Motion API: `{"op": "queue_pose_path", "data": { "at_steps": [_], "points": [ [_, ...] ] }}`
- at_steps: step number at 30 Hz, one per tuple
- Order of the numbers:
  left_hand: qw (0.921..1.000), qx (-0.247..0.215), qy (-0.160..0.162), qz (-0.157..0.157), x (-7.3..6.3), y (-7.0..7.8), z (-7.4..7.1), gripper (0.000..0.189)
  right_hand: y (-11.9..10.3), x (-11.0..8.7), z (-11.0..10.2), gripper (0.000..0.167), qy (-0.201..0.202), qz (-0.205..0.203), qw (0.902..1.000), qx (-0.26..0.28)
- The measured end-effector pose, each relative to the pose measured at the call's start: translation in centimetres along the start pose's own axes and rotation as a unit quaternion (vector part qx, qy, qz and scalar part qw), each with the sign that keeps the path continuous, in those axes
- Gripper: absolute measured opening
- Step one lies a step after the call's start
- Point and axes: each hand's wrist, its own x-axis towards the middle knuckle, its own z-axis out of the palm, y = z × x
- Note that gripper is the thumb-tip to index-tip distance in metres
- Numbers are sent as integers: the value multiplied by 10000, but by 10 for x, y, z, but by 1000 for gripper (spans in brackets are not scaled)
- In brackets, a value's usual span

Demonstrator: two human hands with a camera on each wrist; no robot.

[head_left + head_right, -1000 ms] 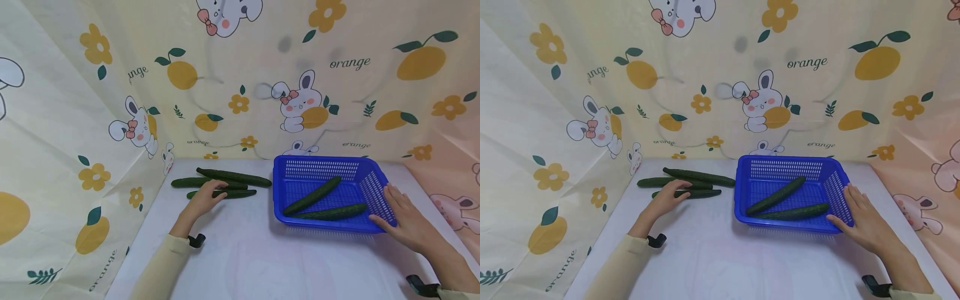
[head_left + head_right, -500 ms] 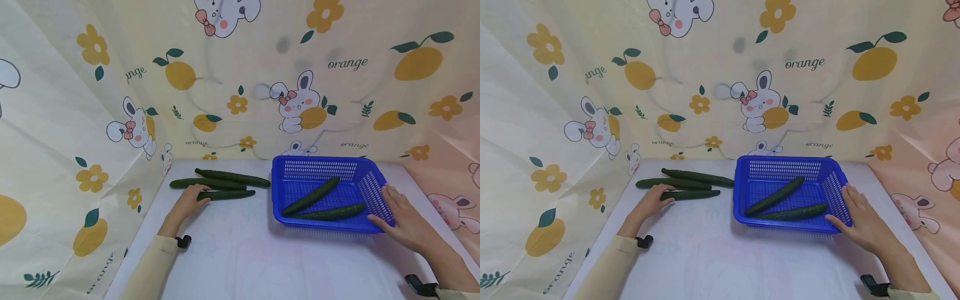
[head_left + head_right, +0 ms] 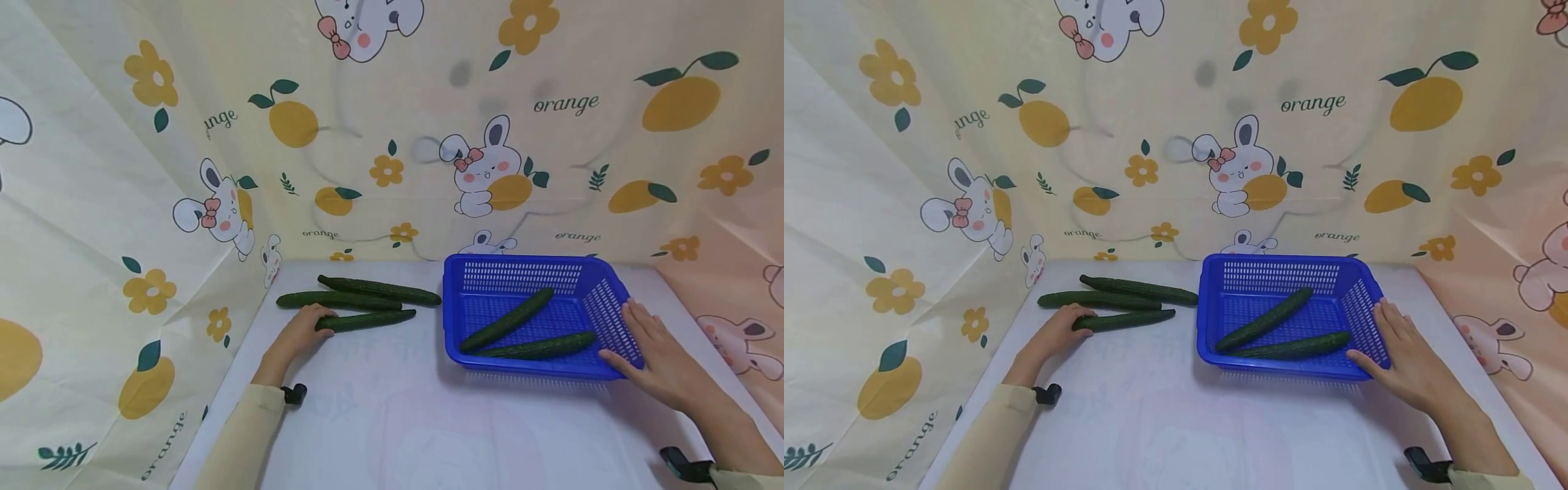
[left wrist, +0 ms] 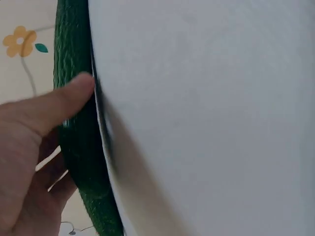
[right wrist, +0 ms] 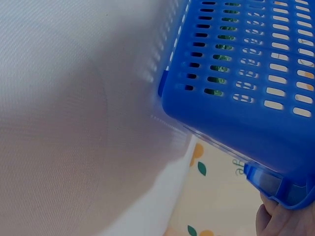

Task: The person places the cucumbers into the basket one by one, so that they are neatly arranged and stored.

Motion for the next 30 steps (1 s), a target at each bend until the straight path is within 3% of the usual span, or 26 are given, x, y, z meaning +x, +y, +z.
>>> {"op": "queue_pose_path", "data": {
  "at_steps": [13, 21, 30],
  "points": [
    [9947, -800, -259, 585, -28, 16, -17, 36, 3, 0, 2, 106, -33, 14, 10000, -28],
    [9947, -739, 5, 715, -43, 36, -28, 35, 3, 0, 1, 105, 34, -62, 10000, 0],
    [9901, -1014, 418, 880, -56, 62, -48, 40, 4, 0, 1, 106, 49, -77, 10000, -9]
  ]
}}
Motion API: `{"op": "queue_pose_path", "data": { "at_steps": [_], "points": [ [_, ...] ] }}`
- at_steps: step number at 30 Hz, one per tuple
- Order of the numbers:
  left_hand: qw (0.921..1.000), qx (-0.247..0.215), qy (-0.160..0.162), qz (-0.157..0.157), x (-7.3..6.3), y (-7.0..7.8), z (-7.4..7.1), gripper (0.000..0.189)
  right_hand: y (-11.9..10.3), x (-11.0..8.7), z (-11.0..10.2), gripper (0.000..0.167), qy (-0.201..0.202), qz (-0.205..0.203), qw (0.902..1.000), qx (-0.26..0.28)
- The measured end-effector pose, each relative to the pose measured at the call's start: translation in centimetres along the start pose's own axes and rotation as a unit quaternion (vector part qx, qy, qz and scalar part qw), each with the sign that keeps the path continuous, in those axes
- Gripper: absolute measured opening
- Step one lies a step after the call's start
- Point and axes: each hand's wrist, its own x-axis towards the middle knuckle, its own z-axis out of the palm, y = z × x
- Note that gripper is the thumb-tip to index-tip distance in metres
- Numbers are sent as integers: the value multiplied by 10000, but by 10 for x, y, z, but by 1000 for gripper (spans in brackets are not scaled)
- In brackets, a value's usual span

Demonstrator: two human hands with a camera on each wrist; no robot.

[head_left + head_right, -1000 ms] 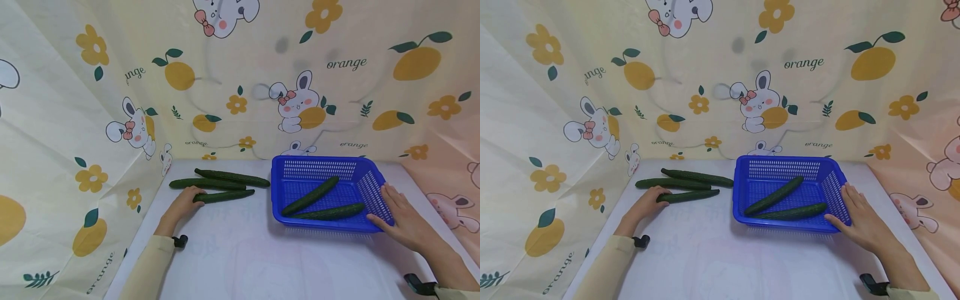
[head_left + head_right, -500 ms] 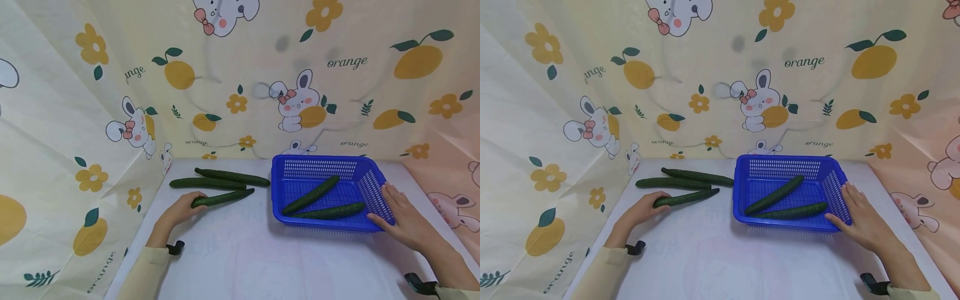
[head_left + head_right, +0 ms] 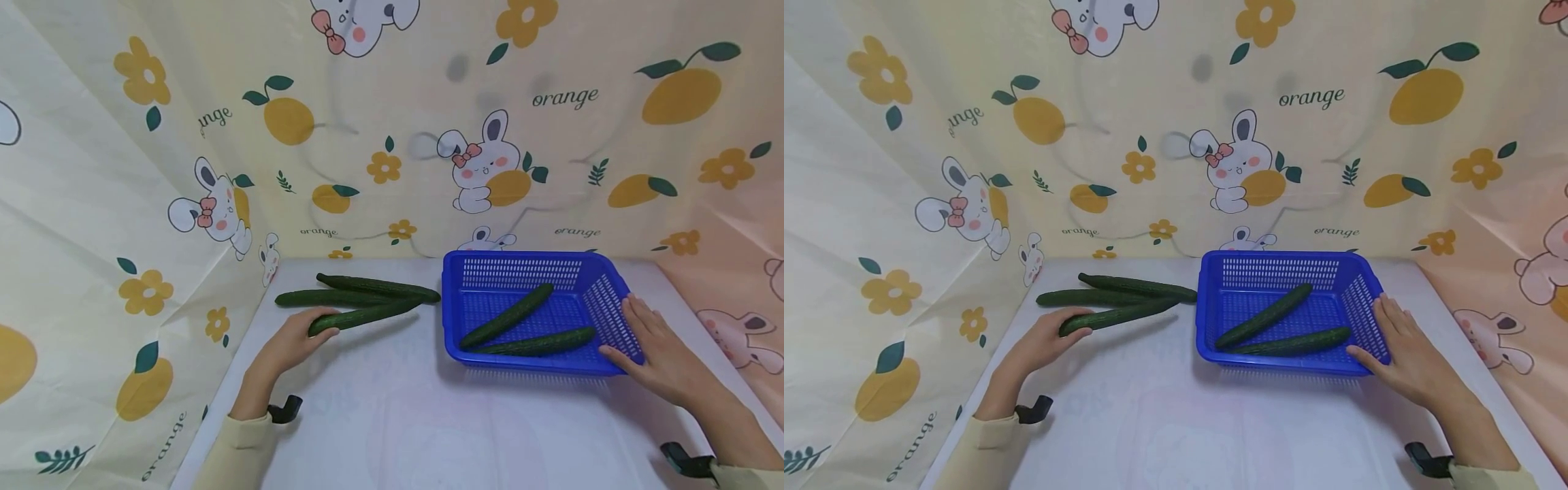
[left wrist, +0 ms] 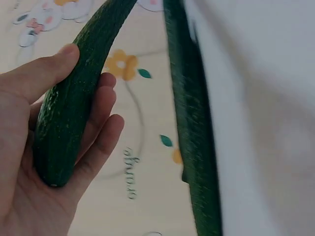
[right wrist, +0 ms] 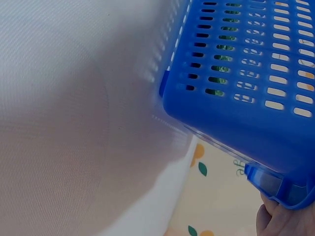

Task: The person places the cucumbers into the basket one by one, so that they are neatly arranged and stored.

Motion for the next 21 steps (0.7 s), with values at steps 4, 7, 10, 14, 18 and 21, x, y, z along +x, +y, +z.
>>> {"op": "queue_pose_path", "data": {
  "at_steps": [4, 7, 10, 14, 18, 21],
  "points": [
    [9996, -96, 279, -38, 1, 14, -3, 41, -1, 1, 0, 106, -19, 30, 10000, -6],
    [9984, -268, 483, -74, 4, 27, -4, 40, -2, 1, 0, 106, -47, 56, 10000, -11],
    [9967, -496, 626, -104, 9, 43, -2, 39, -2, 1, 0, 106, -54, 44, 10000, -7],
    [9949, -747, 676, -99, 16, 62, 4, 40, -2, 1, -1, 105, -34, 6, 10000, 11],
    [9942, -886, 613, 3, 28, 79, 15, 40, -3, 0, -2, 105, -35, 15, 10000, 36],
    [9941, -939, 529, 78, 38, 90, 25, 40, -2, 1, -1, 106, -27, 17, 10000, 31]
  ]
}}
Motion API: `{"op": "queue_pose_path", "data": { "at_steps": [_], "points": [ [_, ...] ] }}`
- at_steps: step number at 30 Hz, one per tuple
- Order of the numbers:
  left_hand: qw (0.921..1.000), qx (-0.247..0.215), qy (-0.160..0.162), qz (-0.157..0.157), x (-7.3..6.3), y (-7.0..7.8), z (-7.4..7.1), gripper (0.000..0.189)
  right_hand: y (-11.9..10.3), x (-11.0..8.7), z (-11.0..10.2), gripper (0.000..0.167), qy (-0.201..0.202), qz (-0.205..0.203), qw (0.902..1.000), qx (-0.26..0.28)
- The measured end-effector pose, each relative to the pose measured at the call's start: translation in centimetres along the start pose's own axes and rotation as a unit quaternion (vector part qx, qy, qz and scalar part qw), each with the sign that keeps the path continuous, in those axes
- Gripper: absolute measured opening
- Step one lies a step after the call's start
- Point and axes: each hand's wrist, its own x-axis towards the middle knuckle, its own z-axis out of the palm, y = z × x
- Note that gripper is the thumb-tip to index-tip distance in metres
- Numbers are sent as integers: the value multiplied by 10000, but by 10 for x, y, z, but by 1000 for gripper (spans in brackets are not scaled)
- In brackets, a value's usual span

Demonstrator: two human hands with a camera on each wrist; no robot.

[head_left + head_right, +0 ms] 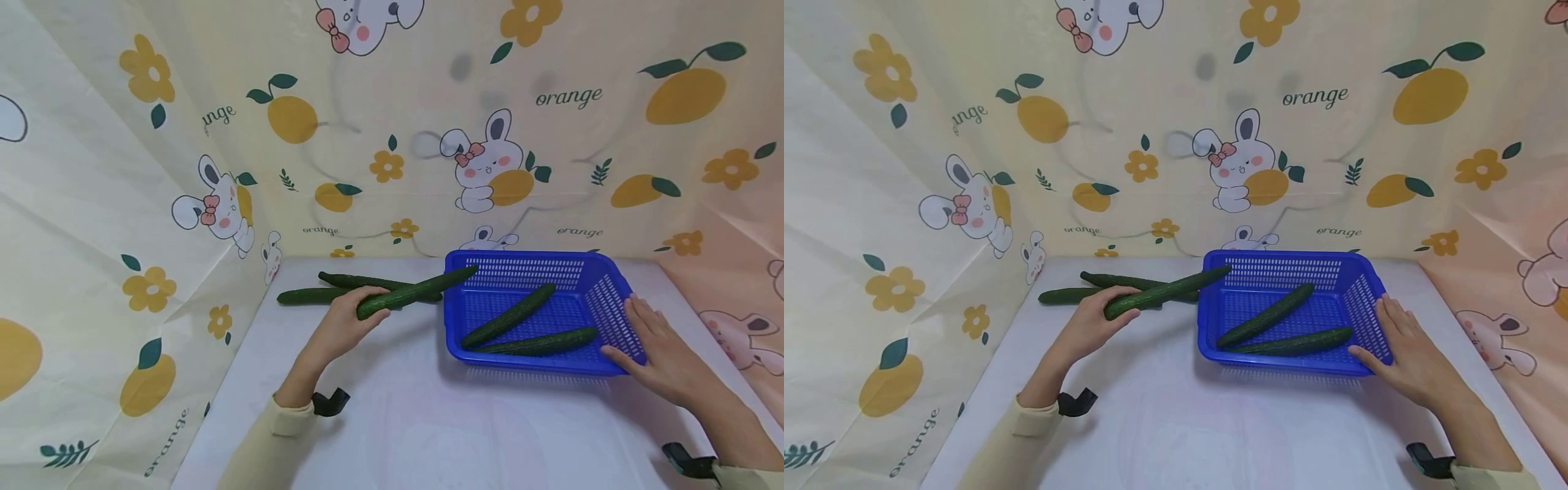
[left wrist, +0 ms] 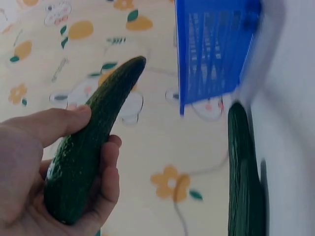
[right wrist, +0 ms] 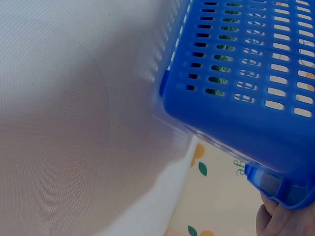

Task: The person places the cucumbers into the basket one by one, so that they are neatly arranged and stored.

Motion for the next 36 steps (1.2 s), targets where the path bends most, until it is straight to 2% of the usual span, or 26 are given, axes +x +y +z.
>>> {"op": "queue_pose_path", "data": {
  "at_steps": [11, 19, 30, 36],
  "points": [
    [9989, -136, -443, 9, 30, 35, 50, 40, 0, 1, -3, 106, -8, 15, 10000, 31],
    [9976, -258, -647, 52, 51, 59, 84, 40, 1, 0, -2, 105, 5, 10, 10000, 55],
    [9947, -306, -977, 87, 74, 76, 133, 38, 1, -2, 1, 106, 23, 59, 10000, 26],
    [9950, 104, -992, 96, 87, 81, 159, 35, 0, 0, 1, 106, 10, 63, 10000, 21]
  ]
}}
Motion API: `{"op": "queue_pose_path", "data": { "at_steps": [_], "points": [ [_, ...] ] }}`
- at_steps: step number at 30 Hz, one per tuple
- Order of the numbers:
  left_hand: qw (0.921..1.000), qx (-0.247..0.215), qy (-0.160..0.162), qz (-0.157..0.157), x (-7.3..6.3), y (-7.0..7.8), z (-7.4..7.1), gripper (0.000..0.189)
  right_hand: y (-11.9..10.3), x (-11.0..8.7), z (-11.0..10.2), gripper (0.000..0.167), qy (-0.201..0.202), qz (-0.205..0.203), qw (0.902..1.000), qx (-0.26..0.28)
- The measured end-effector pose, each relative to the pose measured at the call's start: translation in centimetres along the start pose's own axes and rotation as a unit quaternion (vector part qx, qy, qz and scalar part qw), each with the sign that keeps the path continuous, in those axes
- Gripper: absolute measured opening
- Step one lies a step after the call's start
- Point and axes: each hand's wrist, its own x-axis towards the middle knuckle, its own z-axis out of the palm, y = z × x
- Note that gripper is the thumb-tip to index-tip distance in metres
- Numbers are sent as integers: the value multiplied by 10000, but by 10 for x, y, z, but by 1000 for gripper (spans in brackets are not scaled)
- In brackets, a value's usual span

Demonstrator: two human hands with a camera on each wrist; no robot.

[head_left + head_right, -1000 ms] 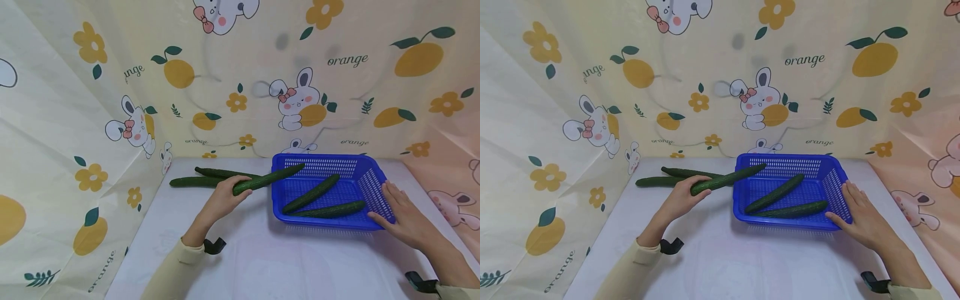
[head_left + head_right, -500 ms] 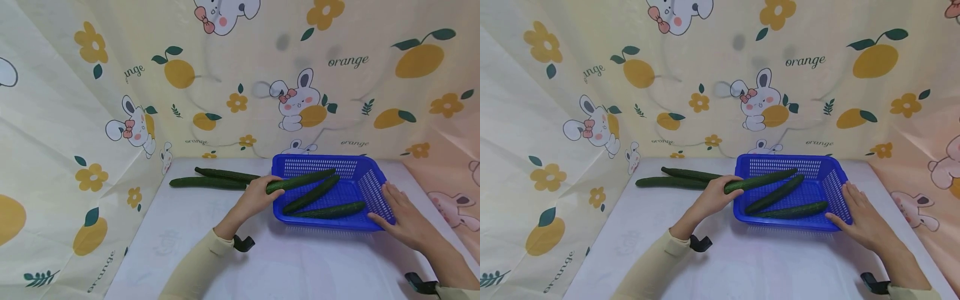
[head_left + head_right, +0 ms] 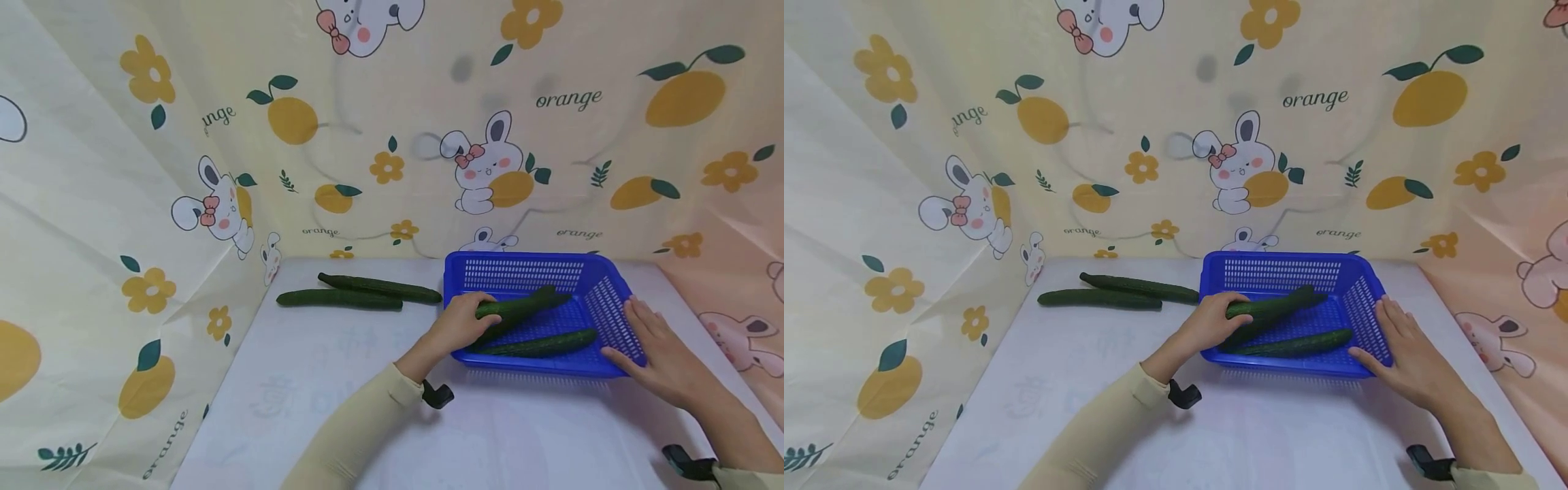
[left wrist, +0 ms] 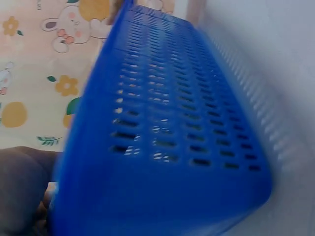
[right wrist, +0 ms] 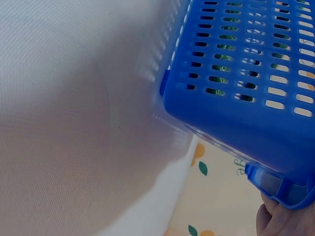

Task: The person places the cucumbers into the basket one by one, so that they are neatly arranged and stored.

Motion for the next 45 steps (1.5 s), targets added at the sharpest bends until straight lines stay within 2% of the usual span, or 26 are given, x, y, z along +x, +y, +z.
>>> {"op": "queue_pose_path", "data": {
  "at_steps": [9, 16, 22, 27, 31, 34, 38, 45],
  "points": [
    [9988, 349, -97, -333, 18, 8, 25, 36, 0, 1, 0, 106, -47, 33, 10000, 27],
    [9975, 559, -257, -343, 23, 7, 38, 38, -1, 3, -2, 105, -24, -27, 10000, 53],
    [9967, 670, -453, -105, 23, 7, 37, 34, -1, 3, -4, 105, -35, -26, 10000, 74],
    [9976, 335, -473, 385, 21, 3, 25, 31, -1, 4, -3, 105, -70, -12, 9999, 102],
    [9949, 156, -526, 845, 19, -5, 11, 31, 1, 3, -1, 105, -36, -53, 9999, 116],
    [9932, 90, -488, 1052, 15, -12, 1, 30, 2, 3, -1, 105, -10, -101, 9999, 116],
    [9937, 29, -414, 1037, 5, -19, -16, 30, 1, 3, -1, 104, -23, -116, 9999, 99],
    [9969, 118, -129, 768, -11, -35, -47, 32, 1, 1, -2, 104, 1, -109, 9999, 109]
  ]
}}
